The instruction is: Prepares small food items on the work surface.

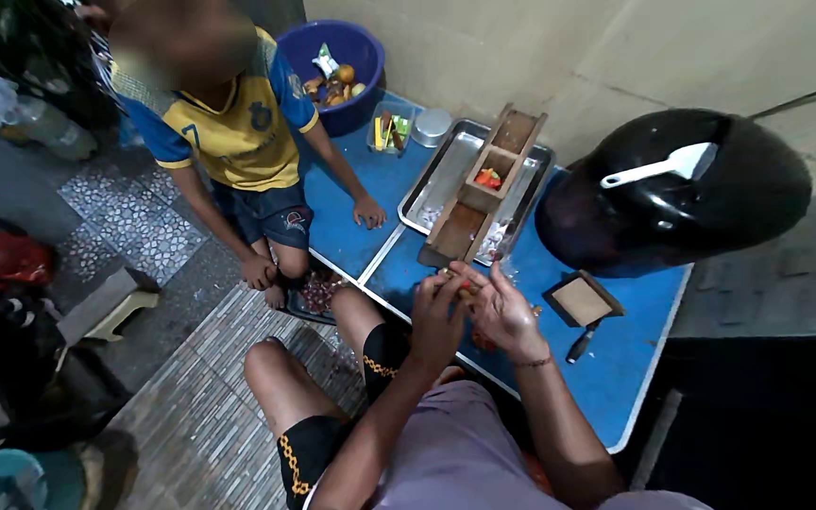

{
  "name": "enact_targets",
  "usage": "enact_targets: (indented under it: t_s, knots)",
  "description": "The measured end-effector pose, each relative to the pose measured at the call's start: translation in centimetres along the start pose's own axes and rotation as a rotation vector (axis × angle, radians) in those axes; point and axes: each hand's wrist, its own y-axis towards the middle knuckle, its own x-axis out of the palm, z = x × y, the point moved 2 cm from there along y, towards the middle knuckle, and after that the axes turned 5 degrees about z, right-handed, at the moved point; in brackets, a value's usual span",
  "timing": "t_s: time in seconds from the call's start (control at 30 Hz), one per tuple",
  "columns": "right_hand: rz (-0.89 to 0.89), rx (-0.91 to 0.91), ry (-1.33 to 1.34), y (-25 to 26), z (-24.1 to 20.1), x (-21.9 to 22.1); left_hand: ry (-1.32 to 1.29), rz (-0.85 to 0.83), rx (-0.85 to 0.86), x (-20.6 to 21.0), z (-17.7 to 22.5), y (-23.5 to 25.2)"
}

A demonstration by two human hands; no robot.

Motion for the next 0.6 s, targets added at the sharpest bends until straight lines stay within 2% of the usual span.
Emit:
enact_targets:
  t_s: [0.13, 0.3, 0.4, 0.5, 0.6]
  knots:
    - [-0.057, 0.029, -0.019, -0.4, 1.3, 0.1, 0.082, -0.128, -0.002, 0.3, -0.5, 0.4]
    - [-0.028, 0.128, -0.019, -0.5, 2.3, 0.4, 0.185, -0.314, -0.167, -0.5, -0.7, 1.0]
    - [-0.035, 0.147, 0.049, -0.5, 2.9, 0.2, 0.166, -0.222, -0.143, -0.8, -1.4, 0.6]
    - [0.052, 0.095, 0.065, -0.2, 3.2, -0.1, 0.108, -0.102, -0.138, -1.4, -1.7, -0.1]
    - [0.107, -0.04, -0.084, -0.2, 3.2, -0.5, 0.051, -0.178, -0.281, -2.0, -1.6, 0.0]
